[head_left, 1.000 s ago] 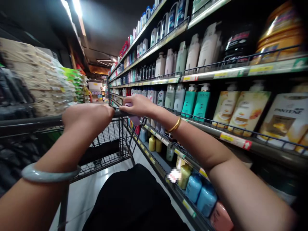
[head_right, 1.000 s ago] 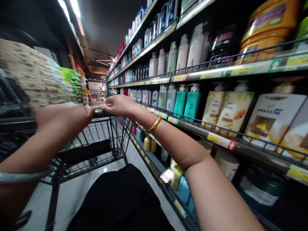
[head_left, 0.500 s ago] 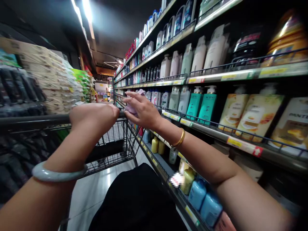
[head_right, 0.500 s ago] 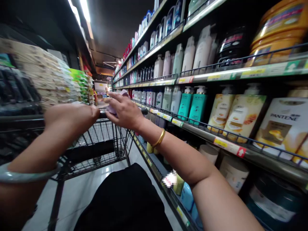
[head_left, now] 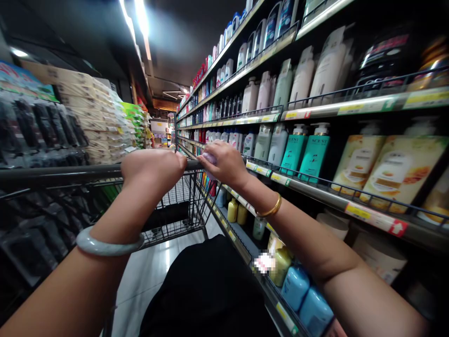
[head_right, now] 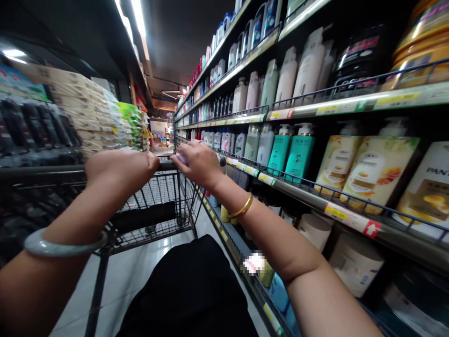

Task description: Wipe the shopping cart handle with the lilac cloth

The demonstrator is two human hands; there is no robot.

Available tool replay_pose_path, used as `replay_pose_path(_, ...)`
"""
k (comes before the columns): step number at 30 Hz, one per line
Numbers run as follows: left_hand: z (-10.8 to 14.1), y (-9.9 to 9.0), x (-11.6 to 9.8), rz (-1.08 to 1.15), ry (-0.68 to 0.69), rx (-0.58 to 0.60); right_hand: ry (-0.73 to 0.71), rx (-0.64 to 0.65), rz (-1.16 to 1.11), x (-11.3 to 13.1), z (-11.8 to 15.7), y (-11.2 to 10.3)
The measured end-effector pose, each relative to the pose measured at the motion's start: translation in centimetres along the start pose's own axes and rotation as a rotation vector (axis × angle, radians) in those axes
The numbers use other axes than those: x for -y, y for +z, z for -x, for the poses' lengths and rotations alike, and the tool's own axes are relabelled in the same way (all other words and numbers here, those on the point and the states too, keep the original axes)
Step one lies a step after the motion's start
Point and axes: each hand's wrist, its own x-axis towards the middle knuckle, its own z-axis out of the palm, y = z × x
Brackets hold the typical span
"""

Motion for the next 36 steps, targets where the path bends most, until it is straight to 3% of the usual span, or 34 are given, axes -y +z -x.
replay_pose_path(2,-0.1,0.1,-0.3,-0.004,0.0,-0.008,0.015,0.028,-0.026,-0.7,-0.1,0.0)
replay_pose_path(6,0.0,-0.3,-1.3,0.008,0.02,0.011,0.252,0.06,-0.003,-0.1,-1.0,0.0)
replay_pose_path(9,0.4,-0.5,-1.7,-0.012,0.079,-0.005,0.145,-0.074,0.071,2.0,-0.5,0.7)
replay_pose_path(12,0.6,-0.5,-1.6,-0.029,0.117,-0.009,-0.002,-0.12,0.044,1.8,0.5,1.0)
replay_pose_path(14,0.5,-0.4,-1.6,-0.021,0.079,-0.001,0.024,-0.131,0.018,0.4,0.8,0.7)
replay_pose_path(18,0.1,-0.4,-2.1,0.009,-0.001,0.009,0.217,-0.221,0.105,-1.2,1.7,0.7)
replay_pose_path(23,0.0,0.0,-1.7,0.004,0.035,0.013,0.048,-0.294,0.074,0.4,4.3,1.7)
replay_pose_path(25,0.1,0.1,-1.5,0.014,0.024,0.013,0.032,-0.257,0.067,0.2,4.2,1.3)
replay_pose_path(27,0.2,0.1,-1.6,0.021,0.016,-0.008,0.135,-0.16,0.078,-0.7,2.8,0.4)
replay_pose_path(30,0.4,0.1,-2.1,0.021,0.015,-0.048,0.315,0.099,0.073,-1.7,-1.1,-0.5)
replay_pose_path(33,0.6,0.0,-2.3,0.026,-0.005,-0.056,0.247,0.354,0.004,-1.3,-4.9,-0.4)
replay_pose_path(36,0.8,-0.1,-2.0,0.011,0.055,-0.063,0.165,0.432,-0.178,0.5,-7.0,0.3)
